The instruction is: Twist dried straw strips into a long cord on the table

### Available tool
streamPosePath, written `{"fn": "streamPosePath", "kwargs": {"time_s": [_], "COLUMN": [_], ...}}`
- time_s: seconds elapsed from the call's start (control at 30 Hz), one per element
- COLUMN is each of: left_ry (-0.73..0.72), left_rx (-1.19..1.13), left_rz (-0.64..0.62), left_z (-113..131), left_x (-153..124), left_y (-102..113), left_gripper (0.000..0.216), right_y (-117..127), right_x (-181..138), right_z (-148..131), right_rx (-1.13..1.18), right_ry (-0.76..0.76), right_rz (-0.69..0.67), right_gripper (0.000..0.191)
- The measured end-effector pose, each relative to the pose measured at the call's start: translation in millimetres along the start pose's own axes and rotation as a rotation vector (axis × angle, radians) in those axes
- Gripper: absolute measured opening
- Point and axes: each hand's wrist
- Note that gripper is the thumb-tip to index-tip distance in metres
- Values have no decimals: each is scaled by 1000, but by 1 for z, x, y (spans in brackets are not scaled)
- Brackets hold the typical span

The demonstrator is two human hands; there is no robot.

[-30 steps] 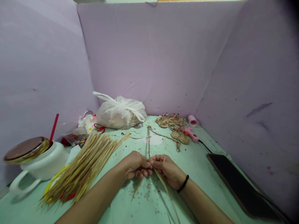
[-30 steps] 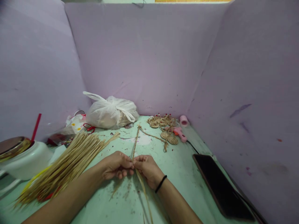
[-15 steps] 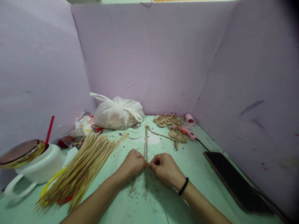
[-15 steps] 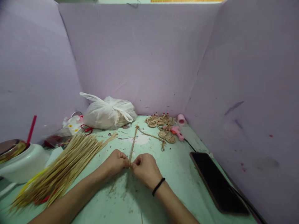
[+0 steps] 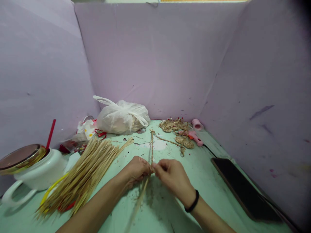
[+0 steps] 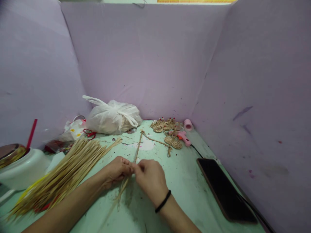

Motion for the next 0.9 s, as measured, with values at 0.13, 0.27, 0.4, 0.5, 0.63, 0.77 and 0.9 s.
{"fn": "streamPosePath", "kwargs": {"time_s": [0.13, 0.27, 0.4, 0.5, 0.63, 0.77, 0.9], "left_ry": [-25, -61, -60, -55, -114, -187, -252], "left_rx": [-53, -51, 38, 176, 457, 767, 1005], "left_rz": [-84, -113, -66, -9, 103, 286, 367], "left_z": [-5, -9, -6, -4, -3, -4, -5], "left_x": [2, 4, 4, 1, -5, -19, -35], "left_y": [6, 6, 3, 5, 7, -7, -26], "left_gripper": [8, 5, 7, 9, 13, 16, 25], "right_y": [4, -11, -20, -21, -22, -24, -25], "right_x": [12, 12, 13, 15, 14, 11, 10], "right_z": [4, 6, 11, 15, 16, 12, 11], "right_rx": [583, 663, 472, 463, 542, 634, 656], "right_ry": [-218, -349, -305, -282, -312, -361, -392], "right_rz": [-119, -337, -224, -235, -222, -203, -189], "right_gripper": [17, 11, 15, 20, 16, 9, 6]}}
Point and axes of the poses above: each hand's wrist, its own x-axis towards the middle knuckle, its own y-axis out of the back of the hand, z = x × y, and after that the axes turned 2 degrees about -z, right-handed
